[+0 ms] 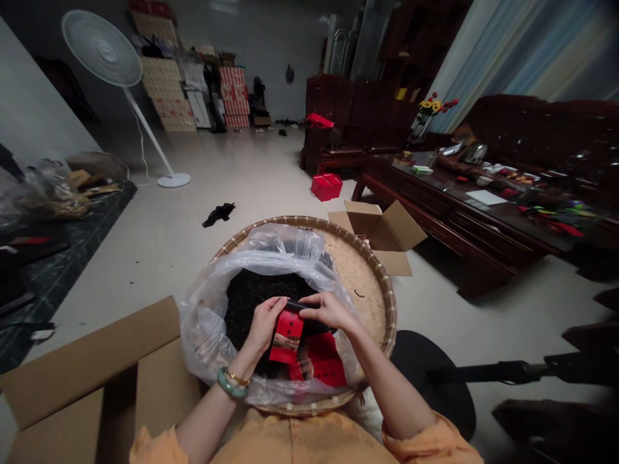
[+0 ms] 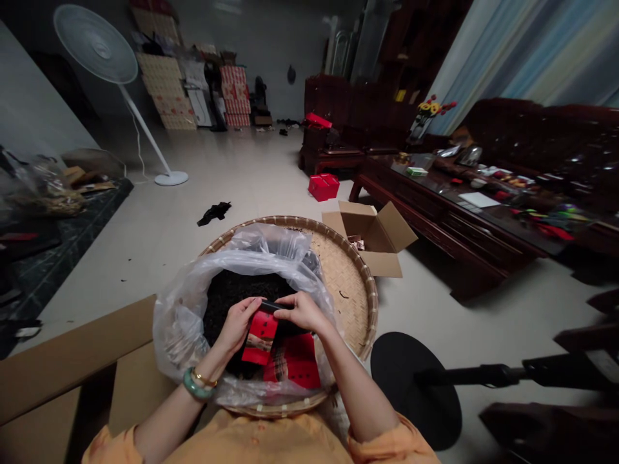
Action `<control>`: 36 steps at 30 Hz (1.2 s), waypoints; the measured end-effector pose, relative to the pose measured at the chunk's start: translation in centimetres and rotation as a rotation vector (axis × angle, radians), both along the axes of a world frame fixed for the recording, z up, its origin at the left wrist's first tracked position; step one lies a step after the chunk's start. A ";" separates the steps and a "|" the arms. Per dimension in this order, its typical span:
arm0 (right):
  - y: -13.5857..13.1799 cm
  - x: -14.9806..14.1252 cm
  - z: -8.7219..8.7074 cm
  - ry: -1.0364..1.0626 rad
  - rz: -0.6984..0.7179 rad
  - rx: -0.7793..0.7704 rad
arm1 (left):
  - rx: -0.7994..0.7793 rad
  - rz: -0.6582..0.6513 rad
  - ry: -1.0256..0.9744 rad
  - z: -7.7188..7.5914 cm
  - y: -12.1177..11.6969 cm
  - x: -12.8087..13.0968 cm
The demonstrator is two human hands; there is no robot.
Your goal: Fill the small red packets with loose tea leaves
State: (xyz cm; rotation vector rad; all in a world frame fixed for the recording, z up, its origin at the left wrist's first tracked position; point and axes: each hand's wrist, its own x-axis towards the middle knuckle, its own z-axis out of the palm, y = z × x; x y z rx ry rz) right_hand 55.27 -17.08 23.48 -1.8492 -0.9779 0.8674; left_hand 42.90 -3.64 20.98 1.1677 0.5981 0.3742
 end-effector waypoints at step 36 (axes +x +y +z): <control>-0.5 0.7 0.8 0.284 -0.114 0.044 | -0.185 -0.268 0.003 0.5 1.1 -0.2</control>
